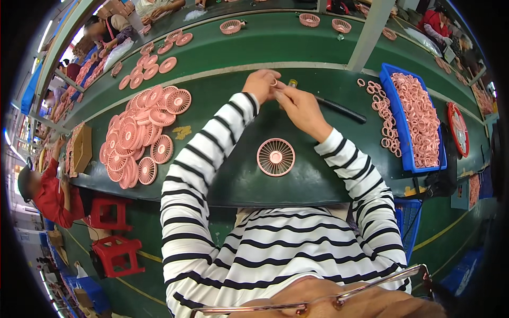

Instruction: The person assembles fan covers by inserting plastic center pieces into fan grilles by hand and tapping them into place using a small mallet.

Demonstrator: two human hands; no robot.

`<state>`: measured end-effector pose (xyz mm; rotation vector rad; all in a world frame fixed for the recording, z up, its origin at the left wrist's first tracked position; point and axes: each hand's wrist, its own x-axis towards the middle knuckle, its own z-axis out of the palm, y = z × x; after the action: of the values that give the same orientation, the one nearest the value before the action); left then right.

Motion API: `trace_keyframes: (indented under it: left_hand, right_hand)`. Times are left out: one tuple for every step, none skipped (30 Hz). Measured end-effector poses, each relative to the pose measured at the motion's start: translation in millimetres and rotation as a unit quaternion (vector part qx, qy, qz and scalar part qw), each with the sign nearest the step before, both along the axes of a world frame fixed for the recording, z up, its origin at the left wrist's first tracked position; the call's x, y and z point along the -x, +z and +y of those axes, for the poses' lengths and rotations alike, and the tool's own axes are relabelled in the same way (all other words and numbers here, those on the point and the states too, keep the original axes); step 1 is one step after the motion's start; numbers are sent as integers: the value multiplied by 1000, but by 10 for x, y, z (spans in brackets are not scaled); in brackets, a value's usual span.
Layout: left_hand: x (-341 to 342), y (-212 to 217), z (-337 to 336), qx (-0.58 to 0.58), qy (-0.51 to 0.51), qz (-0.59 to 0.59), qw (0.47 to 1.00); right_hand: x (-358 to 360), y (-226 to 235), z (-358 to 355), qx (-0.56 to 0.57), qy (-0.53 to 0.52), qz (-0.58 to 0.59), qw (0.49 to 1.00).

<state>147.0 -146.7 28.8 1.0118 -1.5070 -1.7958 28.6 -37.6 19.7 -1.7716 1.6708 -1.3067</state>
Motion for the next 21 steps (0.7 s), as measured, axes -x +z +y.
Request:
trace_keyframes:
  left_hand:
    - [-142,27,76,-170,-7,89,981]
    - [-191,60,199,-199,-1,115,973]
    - [-237,104,342,-228,5,140,963]
    - [-322,191,514,-218,7,144,965]
    - [-406,271,678,-170,12,138,976]
    - [-462,349,820,-121,13,131,984]
    - [-501,397,954,-31,14,139,990]
    - [-548,427,1069,31,11,134,990]
    - [-596,446,1184,93,7,129,987]
    - [-627,459,1347,84,-3,125,989]
    - [-658,419,1521,71,1,130,989]
    - [-680,363,1678,57,5,135,989]
    - [-735,241,1790,40,-2,156,987]
    - [-764,131,1871,20,7,169,985]
    - [-778,32,1937,0,15,182,983]
    - [-777,-53,1989,-1,26,176,984]
    - [-773,-128,2028,-19,32,169,985]
    - [-780,-185,2058,-38,38,162,985]
    - [-792,-230,2062,-120,33,163,979]
    - [-800,-246,2068,-122,33,163,979]
    - [-808,-259,2075,-158,29,166,973]
  right_hand:
    - [-58,29,112,-4,7,-2,1000]
    - [-65,71,220,44,-4,31,999]
    - [-71,113,318,91,-15,64,994]
    - [-105,155,408,127,4,83,988]
    - [-153,218,508,113,26,75,990]
    - [-190,270,601,99,44,67,992]
    - [-215,269,694,97,69,49,992]
    - [-278,293,811,88,81,9,993]
    - [-349,318,915,78,92,-31,992]
    - [-385,330,998,113,87,3,990]
    - [-420,269,1044,162,70,24,984]
    - [-450,196,1092,211,53,44,975]
    - [-468,175,1175,199,51,48,978]
    - [-474,140,1221,198,57,47,977]
    - [-479,96,1259,195,47,61,978]
    - [-478,48,1294,191,35,76,978]
    - [-475,-19,1307,198,37,102,974]
    - [-467,-69,1314,197,40,100,974]
    - [-446,-120,1317,182,35,128,974]
    - [-434,-157,1322,167,30,156,973]
    - [-435,-179,1342,165,31,148,975]
